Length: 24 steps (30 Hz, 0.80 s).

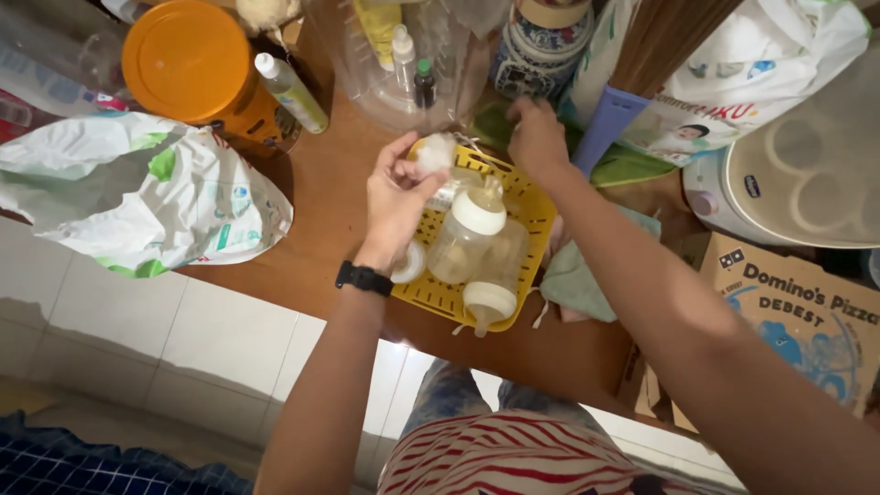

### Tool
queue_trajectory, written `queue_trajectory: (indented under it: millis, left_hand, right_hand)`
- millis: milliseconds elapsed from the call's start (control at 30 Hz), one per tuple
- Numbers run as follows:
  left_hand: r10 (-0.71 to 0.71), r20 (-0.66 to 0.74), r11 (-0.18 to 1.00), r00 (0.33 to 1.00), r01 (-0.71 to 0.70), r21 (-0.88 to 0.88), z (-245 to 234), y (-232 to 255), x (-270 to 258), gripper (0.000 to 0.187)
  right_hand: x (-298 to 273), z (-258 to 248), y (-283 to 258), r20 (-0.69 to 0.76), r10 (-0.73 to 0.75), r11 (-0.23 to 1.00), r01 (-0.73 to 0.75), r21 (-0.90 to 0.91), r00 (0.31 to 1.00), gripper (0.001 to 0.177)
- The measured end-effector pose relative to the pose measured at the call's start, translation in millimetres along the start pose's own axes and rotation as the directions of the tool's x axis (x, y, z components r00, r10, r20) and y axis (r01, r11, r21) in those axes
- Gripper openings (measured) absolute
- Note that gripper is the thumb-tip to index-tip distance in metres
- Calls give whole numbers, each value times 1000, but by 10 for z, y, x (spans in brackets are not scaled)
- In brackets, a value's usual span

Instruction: Organizing various baby care items, food boxes, and medications on a desk and in a lower cabinet.

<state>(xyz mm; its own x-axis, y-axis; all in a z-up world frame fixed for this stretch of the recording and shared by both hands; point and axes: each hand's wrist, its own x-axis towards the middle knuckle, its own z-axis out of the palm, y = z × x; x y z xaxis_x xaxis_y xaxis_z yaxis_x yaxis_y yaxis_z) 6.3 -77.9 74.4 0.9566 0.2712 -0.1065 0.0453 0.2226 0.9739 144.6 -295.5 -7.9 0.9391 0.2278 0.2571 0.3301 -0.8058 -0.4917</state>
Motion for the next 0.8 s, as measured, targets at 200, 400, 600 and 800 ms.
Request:
queue_trajectory:
  millis: [200, 400, 600, 800]
  left_hand:
    - [-92, 44, 995, 995, 94, -35, 242, 286, -128, 18]
    - [-53, -18, 959, 998, 57, 278, 296, -10, -11, 15]
    - [109, -52, 908, 993, -78, 411, 184, 48, -57, 26]
    - [341, 53, 454, 939, -214, 865, -142, -276, -11, 24]
  right_hand:
    - [-400, -949, -660, -229, 74, 859, 55, 510, 971, 13]
    - [-417, -1016, -162, -62, 59, 934, -33, 357, 996, 19]
    - [-178, -555, 141, 164, -51, 947, -4, 321, 985, 24]
    - [135, -88, 176, 567, 90, 912, -296, 283, 819, 25]
